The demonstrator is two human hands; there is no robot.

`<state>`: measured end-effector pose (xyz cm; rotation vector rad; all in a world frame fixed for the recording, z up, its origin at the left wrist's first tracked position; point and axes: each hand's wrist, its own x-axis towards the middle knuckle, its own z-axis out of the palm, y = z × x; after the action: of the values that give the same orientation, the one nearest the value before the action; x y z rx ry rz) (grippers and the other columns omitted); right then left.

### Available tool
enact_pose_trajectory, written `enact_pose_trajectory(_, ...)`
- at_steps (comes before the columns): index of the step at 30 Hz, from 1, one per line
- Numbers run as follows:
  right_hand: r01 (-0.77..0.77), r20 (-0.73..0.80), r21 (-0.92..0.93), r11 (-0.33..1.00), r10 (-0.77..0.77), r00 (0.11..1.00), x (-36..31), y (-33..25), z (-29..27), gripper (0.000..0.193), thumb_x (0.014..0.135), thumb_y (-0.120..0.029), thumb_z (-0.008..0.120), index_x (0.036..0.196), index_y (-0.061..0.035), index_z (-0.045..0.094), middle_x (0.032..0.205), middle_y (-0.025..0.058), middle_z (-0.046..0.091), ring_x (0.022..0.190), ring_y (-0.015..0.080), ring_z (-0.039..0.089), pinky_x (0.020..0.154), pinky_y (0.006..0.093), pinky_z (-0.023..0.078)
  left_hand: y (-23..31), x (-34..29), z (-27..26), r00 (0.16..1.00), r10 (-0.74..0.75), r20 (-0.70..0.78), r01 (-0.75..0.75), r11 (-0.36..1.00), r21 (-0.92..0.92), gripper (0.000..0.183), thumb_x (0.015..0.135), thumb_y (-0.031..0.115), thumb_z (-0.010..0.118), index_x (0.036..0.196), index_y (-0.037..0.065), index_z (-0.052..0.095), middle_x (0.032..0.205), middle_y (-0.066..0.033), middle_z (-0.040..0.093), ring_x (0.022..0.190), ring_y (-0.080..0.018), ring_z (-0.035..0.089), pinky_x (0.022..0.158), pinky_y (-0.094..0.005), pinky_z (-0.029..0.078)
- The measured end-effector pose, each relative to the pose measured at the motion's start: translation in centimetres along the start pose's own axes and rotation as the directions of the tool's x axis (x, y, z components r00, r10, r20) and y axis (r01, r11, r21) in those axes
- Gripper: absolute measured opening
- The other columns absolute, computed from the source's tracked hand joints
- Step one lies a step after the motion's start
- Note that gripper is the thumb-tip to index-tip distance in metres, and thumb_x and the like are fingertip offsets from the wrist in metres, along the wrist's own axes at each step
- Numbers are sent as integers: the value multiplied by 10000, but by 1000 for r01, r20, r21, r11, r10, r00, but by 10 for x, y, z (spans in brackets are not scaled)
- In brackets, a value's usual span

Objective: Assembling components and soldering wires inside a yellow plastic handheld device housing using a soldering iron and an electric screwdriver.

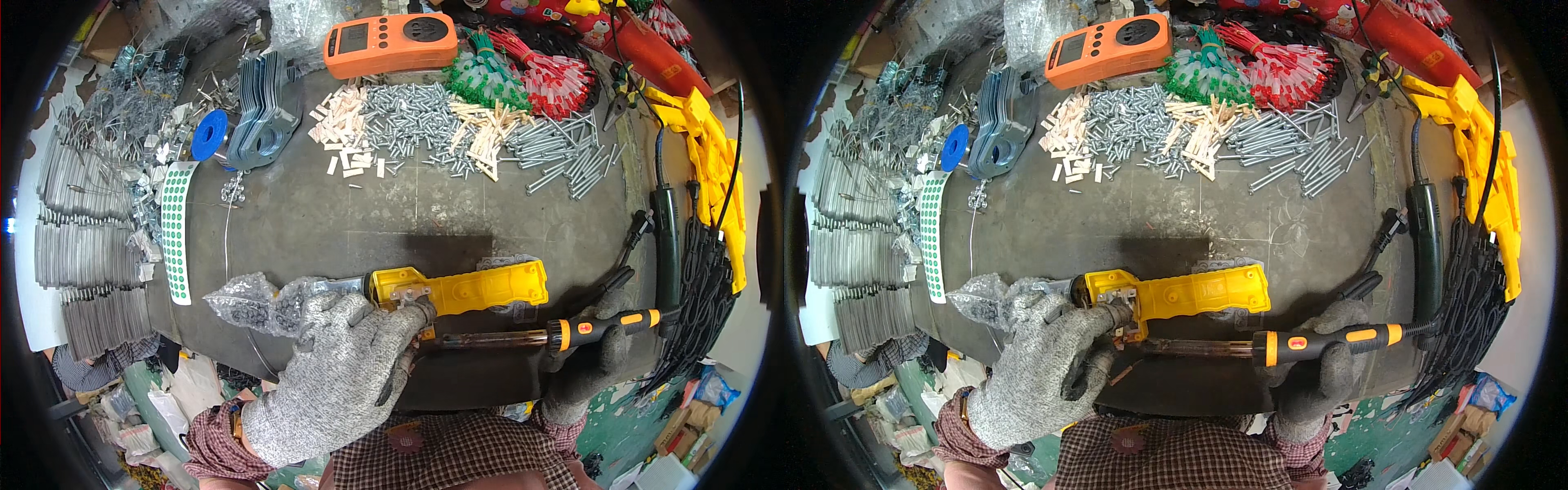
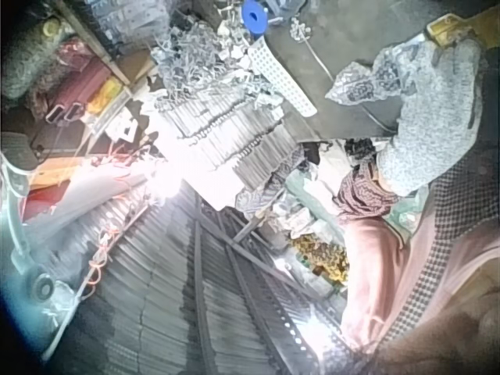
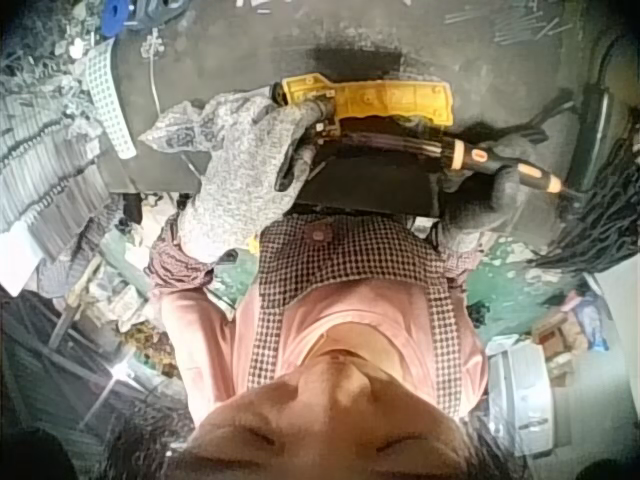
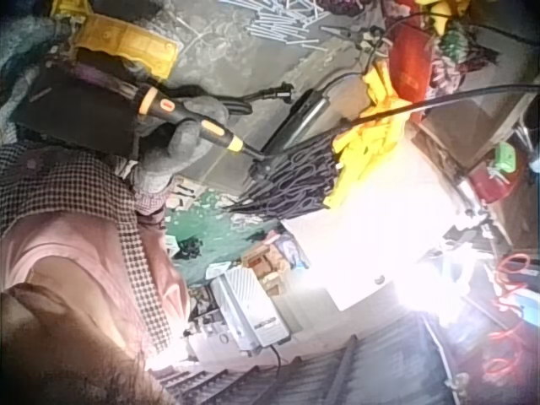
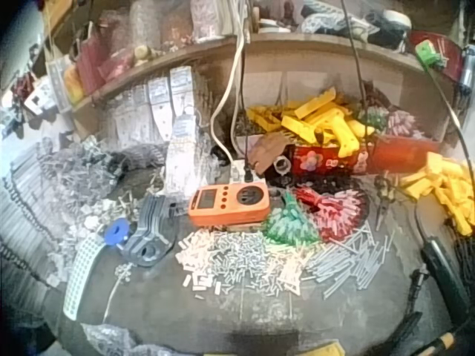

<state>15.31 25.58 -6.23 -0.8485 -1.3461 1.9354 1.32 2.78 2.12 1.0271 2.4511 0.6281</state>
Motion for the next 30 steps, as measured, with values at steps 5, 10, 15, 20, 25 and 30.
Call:
enact_pose_trajectory(5,145,-5,-277,950,-153,988,1,14,-12,488,900,-405,673,1094,29,562,865,109,641,778,187,649,764,330,554,0,-1,0,999,32,-32,-32,999,0,440,833,80,673,1272,65,669,878,-123,596,825,-325,560,811,-464,400)
enact_pose_trajectory(10,166,-144,-344,924,-227,963,-3,11,-13,454,973,-386,583,1128,41,572,932,135,662,773,202,660,763,337,568,3,2,-1,1000,8,-2,-8,1000,4,442,822,79,679,1264,65,672,869,-117,597,822,-327,561,806,-466,400)
enact_pose_trajectory(15,218,-45,-301,929,-242,969,4,13,-34,459,1006,-364,526,1160,64,592,985,145,659,832,210,643,800,345,543,2,1,0,998,42,-46,-42,999,9,435,820,74,679,1256,61,674,865,-127,597,834,-339,565,812,-469,402)
enact_pose_trajectory(20,275,-19,-376,885,-304,952,4,18,-19,433,981,-410,597,1038,19,586,910,112,632,780,185,599,732,323,505,0,0,1,998,27,-56,-27,1000,-13,455,792,59,705,1246,65,677,846,-118,584,823,-332,553,813,-473,395)
enact_pose_trajectory(25,124,124,-36,992,-119,985,7,6,-17,407,978,-361,611,1206,-26,574,923,61,643,756,198,640,739,327,536,0,-1,-1,997,42,-58,-42,999,6,468,784,49,708,1250,75,672,872,-116,605,830,-327,553,830,-476,387)
enact_pose_trajectory(30,53,-60,22,998,-52,997,4,-1,-2,500,897,-430,699,1089,5,544,857,80,629,675,155,596,631,270,498,4,1,-4,998,48,-47,-47,999,22,516,783,49,712,1294,97,652,963,-124,639,904,-339,562,862,-484,389)
